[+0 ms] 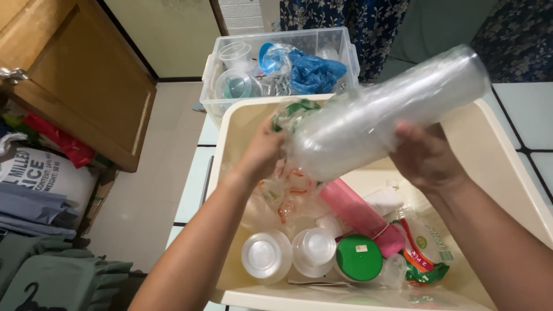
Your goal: Organizing and sorting various plastic containers, papers, and household items into a large bin.
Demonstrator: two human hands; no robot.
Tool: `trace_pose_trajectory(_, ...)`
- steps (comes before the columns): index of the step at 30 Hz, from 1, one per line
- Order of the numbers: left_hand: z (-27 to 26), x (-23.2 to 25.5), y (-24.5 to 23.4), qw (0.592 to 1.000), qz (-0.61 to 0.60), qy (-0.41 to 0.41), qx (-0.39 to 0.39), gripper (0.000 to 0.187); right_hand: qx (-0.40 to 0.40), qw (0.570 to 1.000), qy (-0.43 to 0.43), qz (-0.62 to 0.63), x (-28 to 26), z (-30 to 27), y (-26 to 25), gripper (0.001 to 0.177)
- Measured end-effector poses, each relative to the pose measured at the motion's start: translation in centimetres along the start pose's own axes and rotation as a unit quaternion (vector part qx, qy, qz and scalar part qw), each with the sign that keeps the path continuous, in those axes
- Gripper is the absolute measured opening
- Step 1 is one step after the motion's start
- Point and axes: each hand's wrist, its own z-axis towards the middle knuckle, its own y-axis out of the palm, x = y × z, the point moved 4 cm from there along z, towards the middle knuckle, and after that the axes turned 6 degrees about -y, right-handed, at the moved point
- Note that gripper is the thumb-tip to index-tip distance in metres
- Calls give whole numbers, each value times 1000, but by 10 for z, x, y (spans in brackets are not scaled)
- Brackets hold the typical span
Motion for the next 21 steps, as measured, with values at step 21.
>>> trace_pose_trajectory(21,-43,54,60,991,-67,-92,-75,79,-219,893,-175,-353,18,-1,33,87)
